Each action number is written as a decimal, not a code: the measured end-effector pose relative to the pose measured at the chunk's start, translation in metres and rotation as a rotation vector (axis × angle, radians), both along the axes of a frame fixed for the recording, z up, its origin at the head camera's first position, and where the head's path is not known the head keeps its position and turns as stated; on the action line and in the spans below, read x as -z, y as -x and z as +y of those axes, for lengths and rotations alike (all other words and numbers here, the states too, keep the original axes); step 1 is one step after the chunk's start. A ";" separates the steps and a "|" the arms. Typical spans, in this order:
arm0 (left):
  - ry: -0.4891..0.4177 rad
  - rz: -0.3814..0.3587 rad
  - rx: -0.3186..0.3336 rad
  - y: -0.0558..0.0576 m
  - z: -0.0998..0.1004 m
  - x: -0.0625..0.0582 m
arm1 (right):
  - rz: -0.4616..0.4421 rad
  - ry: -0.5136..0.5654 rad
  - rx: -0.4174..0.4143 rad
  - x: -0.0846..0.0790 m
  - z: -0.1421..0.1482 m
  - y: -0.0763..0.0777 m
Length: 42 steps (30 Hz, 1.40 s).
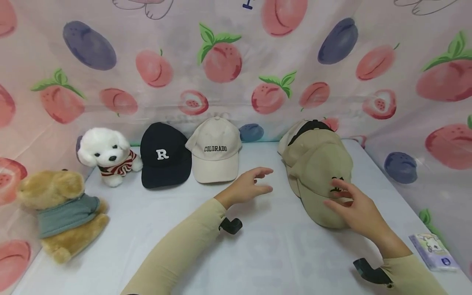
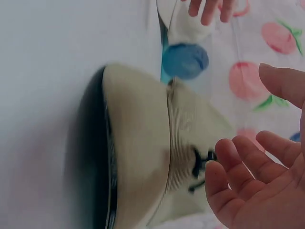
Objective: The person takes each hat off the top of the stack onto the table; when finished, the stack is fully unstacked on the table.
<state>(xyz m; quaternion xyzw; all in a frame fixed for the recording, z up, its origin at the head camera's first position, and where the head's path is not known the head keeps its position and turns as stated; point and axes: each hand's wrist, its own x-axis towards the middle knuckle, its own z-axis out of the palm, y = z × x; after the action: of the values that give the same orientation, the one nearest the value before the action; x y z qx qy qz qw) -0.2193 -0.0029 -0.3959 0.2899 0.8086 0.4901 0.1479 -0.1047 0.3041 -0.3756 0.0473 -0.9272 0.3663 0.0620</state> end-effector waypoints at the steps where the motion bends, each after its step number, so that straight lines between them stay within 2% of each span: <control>1: 0.006 0.000 0.006 0.001 0.003 0.001 | 0.000 -0.008 0.013 0.001 0.004 -0.001; 8: -0.027 -0.027 0.031 0.010 0.024 0.004 | -0.011 -0.039 0.096 0.007 0.032 -0.007; 14: -0.029 -0.108 -0.011 0.014 0.046 0.008 | -0.041 -0.081 0.134 0.015 0.048 -0.006; 19: -0.048 -0.132 -0.048 0.017 0.061 0.014 | -0.067 -0.079 0.150 0.021 0.057 -0.006; 25: -0.056 -0.153 -0.107 0.023 0.071 0.017 | -0.161 -0.049 0.146 0.028 0.066 -0.005; 30: -0.062 -0.169 -0.128 0.026 0.078 0.018 | -0.219 -0.046 0.128 0.033 0.072 -0.001; 35: -0.072 -0.185 -0.138 0.029 0.085 0.019 | -0.249 -0.061 0.123 0.039 0.075 0.006; 42: -0.072 -0.187 -0.140 0.032 0.092 0.019 | -0.235 -0.046 0.101 0.042 0.077 0.012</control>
<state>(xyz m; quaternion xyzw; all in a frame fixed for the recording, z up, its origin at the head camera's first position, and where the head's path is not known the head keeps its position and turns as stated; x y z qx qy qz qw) -0.2510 0.0890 -0.4145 0.1910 0.7914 0.5530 0.1773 -0.1167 0.3813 -0.4179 -0.0414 -0.9375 0.3442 -0.0300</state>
